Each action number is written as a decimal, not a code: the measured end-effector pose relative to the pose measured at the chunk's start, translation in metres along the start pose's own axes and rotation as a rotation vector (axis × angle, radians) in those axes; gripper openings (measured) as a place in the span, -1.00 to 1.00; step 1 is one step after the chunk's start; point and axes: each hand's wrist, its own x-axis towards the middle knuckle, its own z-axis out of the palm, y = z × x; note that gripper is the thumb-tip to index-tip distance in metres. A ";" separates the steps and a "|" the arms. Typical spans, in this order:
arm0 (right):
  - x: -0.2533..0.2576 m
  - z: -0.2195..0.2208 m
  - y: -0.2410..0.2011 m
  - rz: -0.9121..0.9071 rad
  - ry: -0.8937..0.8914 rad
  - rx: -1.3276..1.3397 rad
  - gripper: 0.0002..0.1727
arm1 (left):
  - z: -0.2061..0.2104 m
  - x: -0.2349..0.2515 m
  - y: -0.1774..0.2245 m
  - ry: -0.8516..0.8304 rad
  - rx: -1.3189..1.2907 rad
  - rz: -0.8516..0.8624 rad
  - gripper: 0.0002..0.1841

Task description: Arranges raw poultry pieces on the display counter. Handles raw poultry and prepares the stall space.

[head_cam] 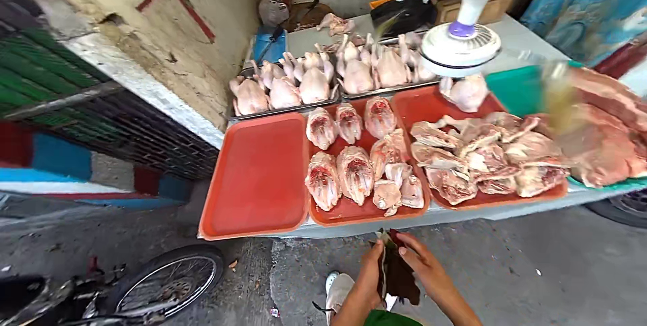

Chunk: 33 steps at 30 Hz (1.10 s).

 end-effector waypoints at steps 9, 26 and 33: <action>-0.025 0.038 -0.071 0.242 0.002 0.581 -0.61 | -0.013 -0.057 0.055 -0.249 0.649 0.411 -0.43; 0.029 0.215 -0.156 0.104 -0.158 0.596 -0.39 | -0.174 -0.110 0.187 -0.017 0.590 1.002 -0.58; -0.031 0.158 -0.123 0.121 0.173 1.108 -0.47 | -0.086 -0.096 0.170 -0.516 1.153 1.049 -0.56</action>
